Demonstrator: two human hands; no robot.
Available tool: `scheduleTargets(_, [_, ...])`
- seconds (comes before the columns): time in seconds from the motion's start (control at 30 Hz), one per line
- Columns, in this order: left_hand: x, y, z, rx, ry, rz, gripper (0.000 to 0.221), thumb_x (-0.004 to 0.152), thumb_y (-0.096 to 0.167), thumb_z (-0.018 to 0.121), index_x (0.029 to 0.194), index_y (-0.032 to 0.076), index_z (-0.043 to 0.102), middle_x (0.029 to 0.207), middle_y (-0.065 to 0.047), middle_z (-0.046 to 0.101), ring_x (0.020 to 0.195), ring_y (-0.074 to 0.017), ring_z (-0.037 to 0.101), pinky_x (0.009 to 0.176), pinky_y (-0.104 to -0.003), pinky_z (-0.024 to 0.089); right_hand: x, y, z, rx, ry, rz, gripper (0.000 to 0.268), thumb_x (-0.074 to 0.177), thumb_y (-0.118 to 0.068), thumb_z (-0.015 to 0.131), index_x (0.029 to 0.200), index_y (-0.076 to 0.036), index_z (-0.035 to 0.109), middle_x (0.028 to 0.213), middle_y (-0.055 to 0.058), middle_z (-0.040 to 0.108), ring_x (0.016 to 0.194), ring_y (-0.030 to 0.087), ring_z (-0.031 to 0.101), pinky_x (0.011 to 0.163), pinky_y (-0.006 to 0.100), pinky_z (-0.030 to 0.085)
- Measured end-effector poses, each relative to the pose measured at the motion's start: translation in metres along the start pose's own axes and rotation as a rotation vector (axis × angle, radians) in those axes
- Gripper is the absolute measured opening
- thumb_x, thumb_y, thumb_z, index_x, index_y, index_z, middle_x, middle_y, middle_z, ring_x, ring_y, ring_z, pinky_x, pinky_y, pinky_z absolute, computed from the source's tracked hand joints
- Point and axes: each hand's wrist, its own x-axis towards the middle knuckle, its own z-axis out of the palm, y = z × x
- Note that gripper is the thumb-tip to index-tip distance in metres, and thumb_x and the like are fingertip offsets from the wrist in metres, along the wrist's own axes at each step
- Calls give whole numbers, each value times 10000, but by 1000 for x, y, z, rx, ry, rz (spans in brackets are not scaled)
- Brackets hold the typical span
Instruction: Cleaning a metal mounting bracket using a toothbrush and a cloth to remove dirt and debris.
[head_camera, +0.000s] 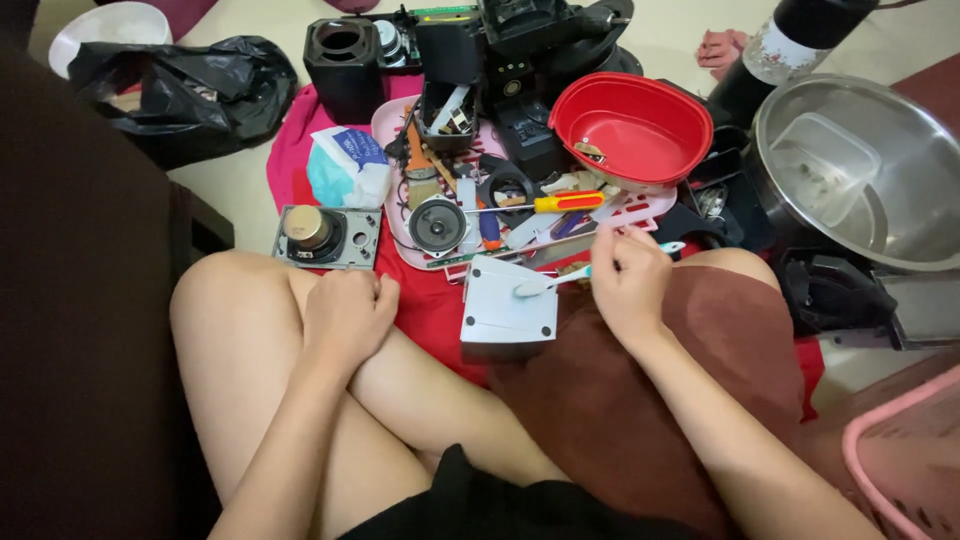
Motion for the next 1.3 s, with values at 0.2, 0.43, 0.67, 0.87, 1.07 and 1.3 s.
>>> scheduleTargets(0.2, [-4, 4, -9, -38, -4, 21, 432, 768, 302, 457, 442, 20, 487, 473, -222, 487, 573, -424, 565, 530, -453, 449, -1, -12, 11, 82, -71, -49, 471, 894, -17, 503, 437, -77, 408, 413, 75, 432, 448, 272, 471, 491, 307, 399])
scheduleTargets(0.43, [1, 4, -3, 20, -2, -26, 435, 772, 318, 453, 463, 18, 513, 480, -236, 493, 606, -436, 570, 556, -479, 444, -8, -12, 9, 121, -71, -50, 476, 873, -29, 534, 411, -97, 437, 403, 38, 461, 426, 235, 460, 477, 269, 403])
scheduleTargets(0.67, [-1, 2, -4, -36, 10, -8, 423, 767, 306, 448, 464, 21, 519, 485, -241, 499, 598, -442, 567, 562, -471, 456, -8, -10, 15, 77, -76, -46, 480, 893, -23, 512, 427, -81, 413, 405, 82, 432, 434, 268, 454, 478, 296, 385])
scheduleTargets(0.87, [2, 4, -4, -9, -17, -10, 433, 770, 322, 435, 484, 14, 540, 512, -249, 517, 633, -442, 577, 578, -485, 452, -10, -2, 10, 42, -17, -16, 434, 874, 3, 512, 449, -55, 440, 427, 113, 438, 452, 288, 465, 488, 318, 388])
scheduleTargets(1.07, [-4, 1, -6, -32, 17, -7, 413, 762, 303, 452, 488, 12, 553, 502, -251, 513, 621, -442, 579, 567, -480, 455, -9, 1, 16, 47, -54, -36, 458, 890, -16, 506, 442, -75, 429, 406, 83, 426, 431, 267, 459, 503, 296, 399])
scheduleTargets(1.3, [1, 2, -4, -26, 0, -2, 408, 756, 303, 458, 481, 15, 547, 506, -252, 509, 619, -444, 567, 574, -476, 453, -10, -8, 11, 47, -38, -30, 415, 860, -6, 540, 458, -58, 453, 430, 109, 442, 456, 316, 479, 472, 334, 386])
